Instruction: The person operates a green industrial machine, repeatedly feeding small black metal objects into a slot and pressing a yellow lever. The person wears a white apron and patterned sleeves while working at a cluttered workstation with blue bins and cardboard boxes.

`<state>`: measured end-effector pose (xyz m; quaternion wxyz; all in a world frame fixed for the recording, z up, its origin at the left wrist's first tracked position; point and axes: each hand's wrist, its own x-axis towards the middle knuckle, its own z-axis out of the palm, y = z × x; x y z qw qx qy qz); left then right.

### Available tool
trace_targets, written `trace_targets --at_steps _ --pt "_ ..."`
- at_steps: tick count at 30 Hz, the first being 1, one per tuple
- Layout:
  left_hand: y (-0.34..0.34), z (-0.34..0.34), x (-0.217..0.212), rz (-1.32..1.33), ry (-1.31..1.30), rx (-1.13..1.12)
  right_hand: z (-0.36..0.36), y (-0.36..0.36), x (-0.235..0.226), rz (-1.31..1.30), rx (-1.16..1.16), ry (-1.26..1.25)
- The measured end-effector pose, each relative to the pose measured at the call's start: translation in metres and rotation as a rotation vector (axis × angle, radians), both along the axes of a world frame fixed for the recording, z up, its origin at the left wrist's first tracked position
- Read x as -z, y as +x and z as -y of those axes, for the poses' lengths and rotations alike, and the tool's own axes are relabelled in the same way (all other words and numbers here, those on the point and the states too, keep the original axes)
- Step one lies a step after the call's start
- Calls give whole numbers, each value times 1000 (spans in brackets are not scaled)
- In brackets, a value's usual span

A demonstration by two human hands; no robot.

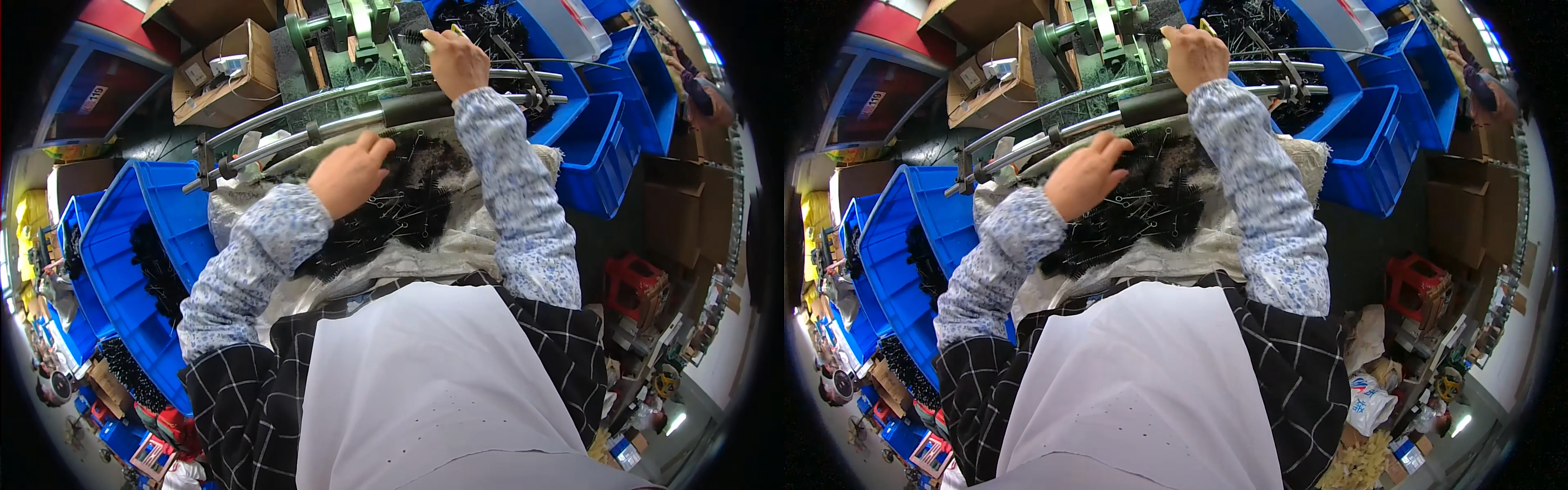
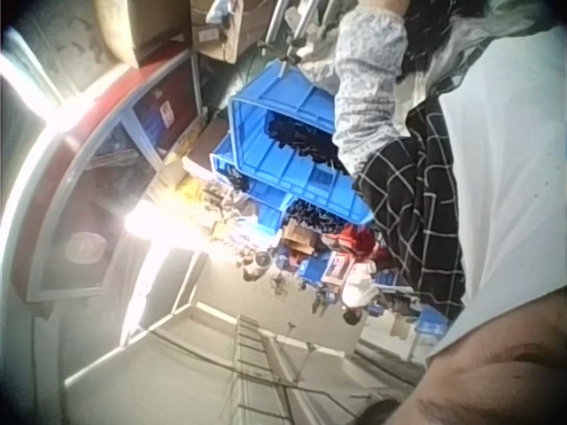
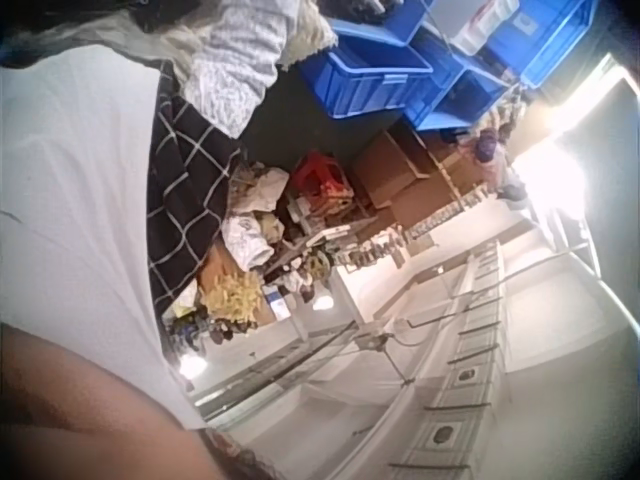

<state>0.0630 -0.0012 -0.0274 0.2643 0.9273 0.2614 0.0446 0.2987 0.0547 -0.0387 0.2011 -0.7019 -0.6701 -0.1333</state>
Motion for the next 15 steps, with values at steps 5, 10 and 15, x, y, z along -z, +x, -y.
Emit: trace_targets --at_steps 5,10,15 --pt "26 -11 23 -206 -94 -75 -21 -2 11 72 10 -82" --pt "38 -22 42 -365 -113 76 -25 7 25 -2 -54 -53" --pt "34 -19 35 -370 -128 136 -28 4 26 -2 -50 -74"
